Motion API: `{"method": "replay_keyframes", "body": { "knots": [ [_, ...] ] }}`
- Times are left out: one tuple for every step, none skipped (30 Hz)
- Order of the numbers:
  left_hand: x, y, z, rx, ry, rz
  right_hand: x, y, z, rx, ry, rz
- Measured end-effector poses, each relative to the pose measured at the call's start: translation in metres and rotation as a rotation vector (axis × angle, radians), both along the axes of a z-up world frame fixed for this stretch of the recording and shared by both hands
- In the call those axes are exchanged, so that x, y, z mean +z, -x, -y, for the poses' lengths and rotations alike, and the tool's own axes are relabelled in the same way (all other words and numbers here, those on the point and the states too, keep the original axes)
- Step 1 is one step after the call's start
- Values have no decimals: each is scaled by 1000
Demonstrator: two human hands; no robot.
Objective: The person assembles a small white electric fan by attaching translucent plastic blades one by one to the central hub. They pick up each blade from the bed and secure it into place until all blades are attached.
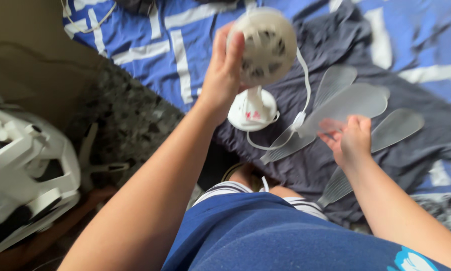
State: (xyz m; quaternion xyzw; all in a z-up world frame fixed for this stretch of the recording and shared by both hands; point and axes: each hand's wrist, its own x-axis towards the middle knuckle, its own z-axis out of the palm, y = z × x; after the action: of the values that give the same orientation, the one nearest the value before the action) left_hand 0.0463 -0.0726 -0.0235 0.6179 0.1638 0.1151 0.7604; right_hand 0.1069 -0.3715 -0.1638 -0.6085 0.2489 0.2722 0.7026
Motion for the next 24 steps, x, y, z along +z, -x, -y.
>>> {"method": "replay_keyframes", "body": {
  "knots": [
    [1, 2, 2, -17, 55, 0, 27, -7, -10, -55, -51, 26],
    [3, 2, 5, -37, 107, 4, 51, -14, -19, -66, -106, 67],
    [3, 2, 6, -59, 158, 7, 72, -21, -27, -76, -161, 108],
    [4, 1, 7, -57, 132, -3, 92, -27, -34, -83, -222, 150],
    [5, 1, 7, -54, 106, -14, 112, -33, -40, -39, -276, 185],
    [5, 1, 6, -47, 75, -27, 129, -37, -47, 11, -334, 217],
    [6, 2, 5, -33, 59, -50, 144, -40, -54, 61, -390, 249],
    [7, 2, 3, -12, 45, -74, 157, -41, -63, 101, -405, 259],
    [9, 2, 0, 9, 31, -98, 169, -42, -72, 140, -418, 269],
    [12, 2, -4, 13, 82, -105, 181, -42, -80, 181, -428, 280],
    [15, 1, -7, 15, 132, -112, 190, -41, -89, 182, -408, 303],
    [16, 1, -8, 10, 190, -126, 196, -35, -95, 176, -380, 319],
    [17, -1, -11, 3, 205, -114, 202, -31, -101, 170, -352, 336],
    [18, 0, -14, -8, 216, -112, 207, -29, -106, 147, -338, 360],
    [19, 0, -18, -19, 227, -111, 212, -27, -110, 123, -324, 385],
    [19, 1, -21, -22, 215, -118, 217, -26, -114, 100, -313, 408],
    [19, 3, -24, -25, 204, -125, 220, -25, -118, 103, -302, 422],
    [19, 3, -25, -25, 199, -132, 224, -26, -121, 111, -287, 434],
    [20, 2, -27, -27, 198, -140, 226, -28, -124, 118, -272, 446],
    [19, 2, -29, -27, 197, -154, 226, -30, -127, 131, -268, 479],
    [19, 1, -31, -26, 197, -168, 226, -33, -129, 143, -264, 512],
    [18, 1, -33, -26, 204, -164, 224, -37, -131, 153, -263, 545],
    [17, 1, -33, -27, 210, -160, 222, -42, -133, 143, -240, 547],
    [17, 0, -35, -32, 208, -161, 220, -48, -135, 125, -222, 546]
  ]
}}
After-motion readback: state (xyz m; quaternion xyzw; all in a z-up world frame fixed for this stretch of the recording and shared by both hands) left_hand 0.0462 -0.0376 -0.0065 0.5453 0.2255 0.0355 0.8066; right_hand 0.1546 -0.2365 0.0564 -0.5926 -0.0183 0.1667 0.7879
